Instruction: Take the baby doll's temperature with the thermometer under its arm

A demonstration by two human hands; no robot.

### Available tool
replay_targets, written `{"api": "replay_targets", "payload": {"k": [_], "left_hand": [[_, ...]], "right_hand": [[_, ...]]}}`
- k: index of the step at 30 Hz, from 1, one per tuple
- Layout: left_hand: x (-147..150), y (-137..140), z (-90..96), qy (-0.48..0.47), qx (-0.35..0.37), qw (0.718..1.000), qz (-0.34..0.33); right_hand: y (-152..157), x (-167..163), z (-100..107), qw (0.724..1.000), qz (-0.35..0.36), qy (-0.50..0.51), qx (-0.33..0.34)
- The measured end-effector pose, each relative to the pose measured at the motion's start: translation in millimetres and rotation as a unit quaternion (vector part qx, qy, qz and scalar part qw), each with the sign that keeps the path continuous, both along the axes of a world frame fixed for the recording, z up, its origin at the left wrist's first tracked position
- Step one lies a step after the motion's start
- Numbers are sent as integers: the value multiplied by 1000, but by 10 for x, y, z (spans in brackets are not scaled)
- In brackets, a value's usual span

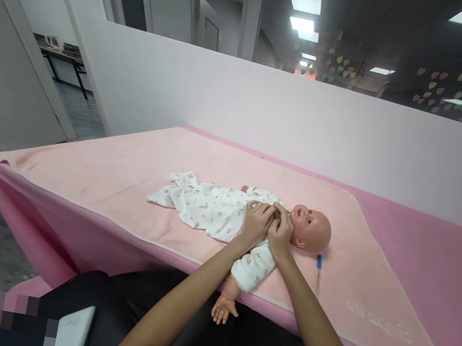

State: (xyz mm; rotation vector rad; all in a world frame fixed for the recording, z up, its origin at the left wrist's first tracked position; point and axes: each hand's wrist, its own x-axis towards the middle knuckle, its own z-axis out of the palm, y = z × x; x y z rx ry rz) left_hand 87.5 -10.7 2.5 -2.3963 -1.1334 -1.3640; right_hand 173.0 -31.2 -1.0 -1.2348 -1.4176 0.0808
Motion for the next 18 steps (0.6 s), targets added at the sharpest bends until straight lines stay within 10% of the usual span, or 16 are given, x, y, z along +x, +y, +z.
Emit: {"api": "replay_targets", "payload": {"k": [18], "left_hand": [[-24,-7,30,-44,-33,998,-12]], "right_hand": [[20,-17,-95,998,-22,29,47]]}}
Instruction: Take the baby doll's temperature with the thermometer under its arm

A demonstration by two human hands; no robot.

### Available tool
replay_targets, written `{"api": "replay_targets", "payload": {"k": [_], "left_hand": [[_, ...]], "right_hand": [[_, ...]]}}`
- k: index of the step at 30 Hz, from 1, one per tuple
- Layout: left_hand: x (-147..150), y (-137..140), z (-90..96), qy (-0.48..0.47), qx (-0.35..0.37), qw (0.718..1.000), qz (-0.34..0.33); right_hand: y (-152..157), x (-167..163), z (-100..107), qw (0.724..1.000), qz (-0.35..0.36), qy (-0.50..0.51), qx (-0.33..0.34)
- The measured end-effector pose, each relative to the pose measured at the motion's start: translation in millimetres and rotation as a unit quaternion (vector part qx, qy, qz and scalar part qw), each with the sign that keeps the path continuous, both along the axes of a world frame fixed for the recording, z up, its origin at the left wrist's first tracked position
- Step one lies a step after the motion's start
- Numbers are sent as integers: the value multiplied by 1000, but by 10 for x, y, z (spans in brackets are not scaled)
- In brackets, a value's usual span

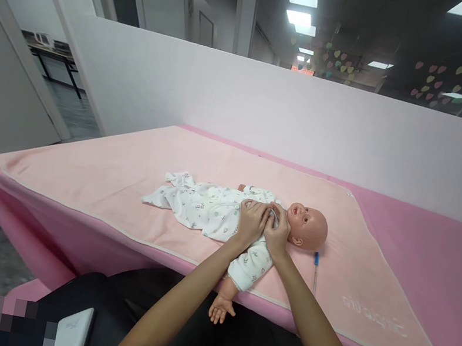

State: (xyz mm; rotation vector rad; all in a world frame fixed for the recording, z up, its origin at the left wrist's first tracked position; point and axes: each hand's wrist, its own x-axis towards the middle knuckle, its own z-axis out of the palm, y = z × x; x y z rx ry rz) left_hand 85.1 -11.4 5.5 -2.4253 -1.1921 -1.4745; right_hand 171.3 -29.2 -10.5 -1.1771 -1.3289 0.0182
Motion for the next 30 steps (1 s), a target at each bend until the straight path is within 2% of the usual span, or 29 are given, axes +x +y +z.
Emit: {"api": "replay_targets", "payload": {"k": [7,17,25,30], "left_hand": [[5,-10,10,-20,-21,1000,0],[0,-36,25,-48,19,999,-7],[-5,-25,9,-48,37,998,-8],[-60,-41,28,-28,66,997,2]], "right_hand": [[12,27,-14,999,-2,36,-6],[-56,8,74,1000,-23,20,2],[-24,16,56,1000,-1,6,6],[-16,10,22,998,-15,-2,63]]}}
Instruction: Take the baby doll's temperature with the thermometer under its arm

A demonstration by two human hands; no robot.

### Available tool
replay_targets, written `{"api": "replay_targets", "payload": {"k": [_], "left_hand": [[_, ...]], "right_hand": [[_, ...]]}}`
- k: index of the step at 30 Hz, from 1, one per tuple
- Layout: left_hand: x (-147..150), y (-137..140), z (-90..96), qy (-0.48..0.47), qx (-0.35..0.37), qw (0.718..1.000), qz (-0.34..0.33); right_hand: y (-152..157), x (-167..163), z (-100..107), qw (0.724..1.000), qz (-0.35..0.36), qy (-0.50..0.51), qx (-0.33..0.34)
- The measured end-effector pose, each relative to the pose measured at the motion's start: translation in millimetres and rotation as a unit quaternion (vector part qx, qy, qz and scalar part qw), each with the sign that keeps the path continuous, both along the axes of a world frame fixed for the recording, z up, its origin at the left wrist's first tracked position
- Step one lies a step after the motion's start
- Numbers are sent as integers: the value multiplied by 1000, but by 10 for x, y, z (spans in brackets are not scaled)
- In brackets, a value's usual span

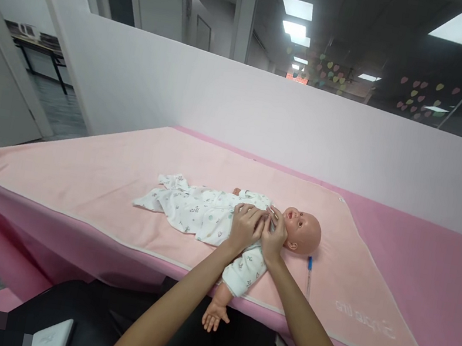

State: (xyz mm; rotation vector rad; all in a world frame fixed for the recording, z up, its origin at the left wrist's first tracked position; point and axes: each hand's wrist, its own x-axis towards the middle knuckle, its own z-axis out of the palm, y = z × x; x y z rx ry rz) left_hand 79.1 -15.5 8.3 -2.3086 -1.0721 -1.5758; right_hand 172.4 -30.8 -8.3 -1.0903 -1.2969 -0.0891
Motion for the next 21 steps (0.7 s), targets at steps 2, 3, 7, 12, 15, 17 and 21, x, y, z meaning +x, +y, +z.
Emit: {"api": "replay_targets", "payload": {"k": [2,3,7,12,15,17,21], "left_hand": [[-72,3,7,1,1,1000,17],[-115,6,9,0,-4,1000,27],[-254,10,2,10,-39,998,47],[-268,-20,-9,26,-67,997,40],[-249,-33,-9,12,-77,996,44],[-242,-35,-9,9,-76,996,44],[-241,-29,-7,15,-77,996,46]], "right_hand": [[-1,-9,-2,999,-21,-6,38],[-3,-13,2,998,-31,-6,54],[-23,-20,32,994,-54,-2,92],[-39,-19,45,993,-50,-18,106],[-50,-16,41,993,-47,-36,107],[-65,-15,51,991,-34,-69,107],[-110,-30,103,981,3,-179,74]]}}
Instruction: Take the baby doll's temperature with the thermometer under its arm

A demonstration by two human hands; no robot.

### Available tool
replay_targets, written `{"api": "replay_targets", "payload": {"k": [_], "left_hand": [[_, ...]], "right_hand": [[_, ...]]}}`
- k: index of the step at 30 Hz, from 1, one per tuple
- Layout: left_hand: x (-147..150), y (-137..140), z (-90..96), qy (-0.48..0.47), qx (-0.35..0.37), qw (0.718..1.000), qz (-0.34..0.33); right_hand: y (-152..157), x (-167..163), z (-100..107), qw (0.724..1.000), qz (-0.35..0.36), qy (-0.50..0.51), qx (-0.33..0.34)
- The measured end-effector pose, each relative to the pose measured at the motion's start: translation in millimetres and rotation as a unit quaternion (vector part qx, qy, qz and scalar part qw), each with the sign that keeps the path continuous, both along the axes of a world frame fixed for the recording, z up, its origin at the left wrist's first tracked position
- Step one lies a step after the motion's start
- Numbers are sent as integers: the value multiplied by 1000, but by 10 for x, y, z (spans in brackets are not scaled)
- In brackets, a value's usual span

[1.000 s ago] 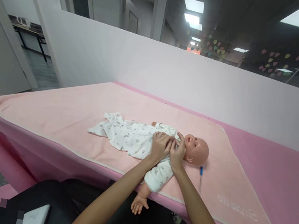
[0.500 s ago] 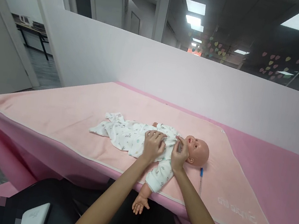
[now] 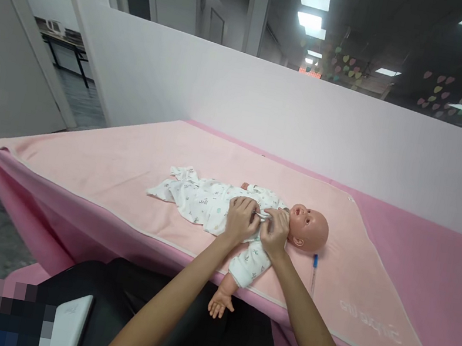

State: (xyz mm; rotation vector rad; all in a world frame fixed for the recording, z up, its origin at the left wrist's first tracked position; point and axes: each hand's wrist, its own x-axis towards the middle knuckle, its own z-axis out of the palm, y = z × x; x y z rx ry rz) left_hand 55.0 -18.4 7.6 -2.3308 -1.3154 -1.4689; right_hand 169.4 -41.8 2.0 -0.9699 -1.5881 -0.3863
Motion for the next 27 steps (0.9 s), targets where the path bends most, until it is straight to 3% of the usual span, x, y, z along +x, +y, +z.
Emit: {"api": "replay_targets", "payload": {"k": [4,18,27], "left_hand": [[-4,3,4,11,-5,1000,4],[1,2,-11,-36,-1,999,12],[9,-7,-5,-47,7,999,16]], "right_hand": [[-17,-19,35,998,-16,-54,-28],[52,-16,-18,996,-69,-52,-38],[89,5,-59,996,-66,-44,-29]]}}
